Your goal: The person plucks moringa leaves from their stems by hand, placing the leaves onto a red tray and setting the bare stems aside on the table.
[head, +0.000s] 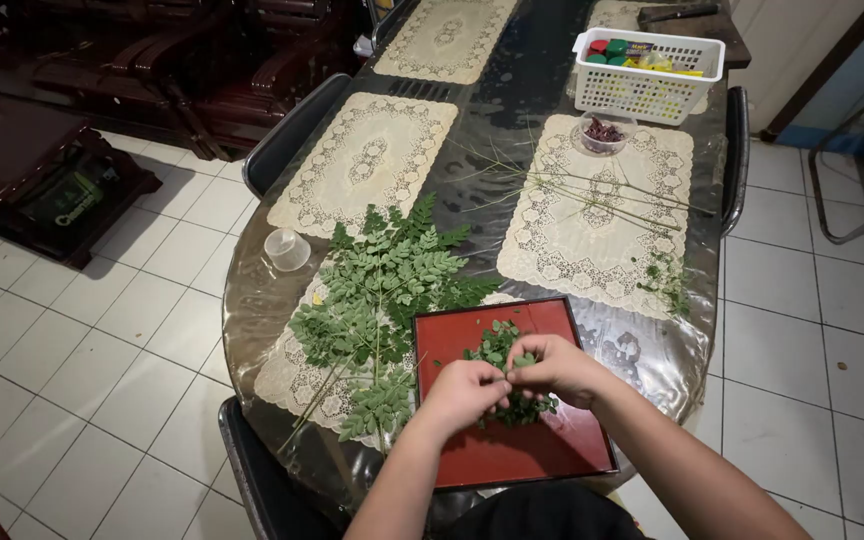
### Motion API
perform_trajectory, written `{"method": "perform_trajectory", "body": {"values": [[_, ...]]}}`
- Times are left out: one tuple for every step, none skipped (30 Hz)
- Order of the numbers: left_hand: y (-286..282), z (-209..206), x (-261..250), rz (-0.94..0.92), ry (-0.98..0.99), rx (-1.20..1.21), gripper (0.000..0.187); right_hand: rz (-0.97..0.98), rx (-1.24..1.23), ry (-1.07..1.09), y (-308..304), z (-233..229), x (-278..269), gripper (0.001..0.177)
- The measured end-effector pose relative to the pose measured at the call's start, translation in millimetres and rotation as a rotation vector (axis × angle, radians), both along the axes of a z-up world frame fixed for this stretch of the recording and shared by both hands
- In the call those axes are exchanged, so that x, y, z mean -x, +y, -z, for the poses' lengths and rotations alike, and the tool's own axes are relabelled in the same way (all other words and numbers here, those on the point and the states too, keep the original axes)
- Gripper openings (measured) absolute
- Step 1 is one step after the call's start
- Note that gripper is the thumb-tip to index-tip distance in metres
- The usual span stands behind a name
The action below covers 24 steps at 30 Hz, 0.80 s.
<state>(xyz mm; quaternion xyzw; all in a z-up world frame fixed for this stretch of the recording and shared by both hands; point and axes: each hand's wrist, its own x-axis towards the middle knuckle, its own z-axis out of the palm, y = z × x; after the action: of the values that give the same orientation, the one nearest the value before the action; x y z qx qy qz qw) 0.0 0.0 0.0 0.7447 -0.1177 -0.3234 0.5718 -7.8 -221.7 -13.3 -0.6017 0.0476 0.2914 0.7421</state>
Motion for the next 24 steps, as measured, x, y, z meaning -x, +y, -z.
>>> {"method": "perform_trajectory", "body": {"values": [[0.3, 1.8, -0.2, -0.002, 0.024, 0.004, 0.011, -0.002, 0.012, 0.011, 0.3, 2.5, 0.0, 0.012], [0.8, 4.0, -0.6, -0.004, 0.049, 0.008, 0.011, -0.005, 0.024, 0.023, 0.4, 5.0, -0.3, 0.01], [1.4, 6.5, -1.0, -0.005, 0.073, 0.011, 0.01, -0.007, 0.036, 0.035, 0.0, 7.8, -0.8, 0.008], [3.2, 9.5, -2.1, -0.001, 0.098, 0.036, 0.01, -0.013, -0.002, 0.043, -1.3, 11.0, -1.3, 0.007], [6.4, 12.9, -3.8, 0.002, 0.123, 0.062, 0.01, -0.021, -0.039, 0.051, -3.7, 14.5, -1.7, 0.007], [10.4, 16.5, -5.9, 0.006, 0.148, 0.087, 0.01, -0.028, -0.076, 0.059, -6.8, 18.5, -2.3, 0.006], [15.9, 19.8, -8.5, -0.024, 0.131, 0.078, 0.01, -0.02, -0.082, 0.058, -13.2, 21.6, -4.8, 0.007], [22.5, 22.5, -11.4, -0.053, 0.113, 0.068, 0.01, -0.013, -0.089, 0.057, -23.8, 23.1, -8.1, 0.009], [28.7, 24.3, -14.2, -0.081, 0.096, 0.06, 0.01, -0.004, -0.095, 0.057, -33.4, 24.4, -11.8, 0.01], [37.0, 24.4, -17.4, -0.112, 0.097, 0.032, 0.01, 0.034, -0.056, 0.025, -40.0, 25.6, -16.8, 0.01], [45.3, 23.0, -20.0, -0.141, 0.099, 0.005, 0.011, 0.075, -0.016, -0.005, -45.7, 25.8, -21.1, 0.009], [49.0, 20.7, -20.9, -0.169, 0.1, -0.023, 0.011, 0.116, 0.023, -0.036, -48.8, 25.1, -24.3, 0.009], [48.2, 17.2, -20.5, -0.176, 0.104, -0.045, 0.011, 0.116, 0.158, -0.069, -45.6, 25.3, -25.3, 0.008], [46.9, 11.8, -20.2, -0.182, 0.108, -0.068, 0.01, 0.115, 0.294, -0.101, -36.5, 25.8, -26.3, 0.009], [45.4, 4.5, -20.8, -0.188, 0.109, -0.09, 0.01, 0.114, 0.428, -0.136, -27.7, 24.2, -27.8, 0.011], [42.9, -2.7, -19.2, -0.18, 0.107, -0.13, 0.011, 0.111, 0.664, -0.561, -19.8, 21.8, -25.4, 0.021], [39.6, -8.6, -15.7, -0.174, 0.105, -0.168, 0.011, 0.099, 0.889, -0.992, -10.3, 19.3, -20.8, 0.03], [35.8, -12.7, -13.5, -0.167, 0.102, -0.207, 0.012, 0.08, 1.102, -1.429, -2.5, 15.3, -18.7, 0.04], [31.3, -14.3, -13.4, -0.152, 0.08, -0.176, 0.011, 0.013, 0.938, -1.344, 0.3, 9.5, -19.4, 0.034], [26.9, -13.8, -15.1, -0.136, 0.058, -0.144, 0.01, -0.049, 0.776, -1.254, 0.5, 3.3, -21.2, 0.029], [23.3, -10.8, -14.2, -0.122, 0.041, -0.113, 0.01, -0.111, 0.612, -1.155, 2.6, -0.3, -20.2, 0.024], [18.3, -7.1, -15.0, -0.105, 0.0, -0.08, 0.01, -0.159, 0.659, -1.08, 6.1, -1.5, -18.6, 0.021], [11.8, -4.3, -19.3, -0.088, -0.043, -0.046, 0.01, -0.205, 0.705, -1.006, 8.2, -0.9, -18.5, 0.019], [5.8, -1.8, -21.9, -0.071, -0.087, -0.012, 0.01, -0.252, 0.749, -0.932, 8.2, 1.9, -17.9, 0.02]]}}
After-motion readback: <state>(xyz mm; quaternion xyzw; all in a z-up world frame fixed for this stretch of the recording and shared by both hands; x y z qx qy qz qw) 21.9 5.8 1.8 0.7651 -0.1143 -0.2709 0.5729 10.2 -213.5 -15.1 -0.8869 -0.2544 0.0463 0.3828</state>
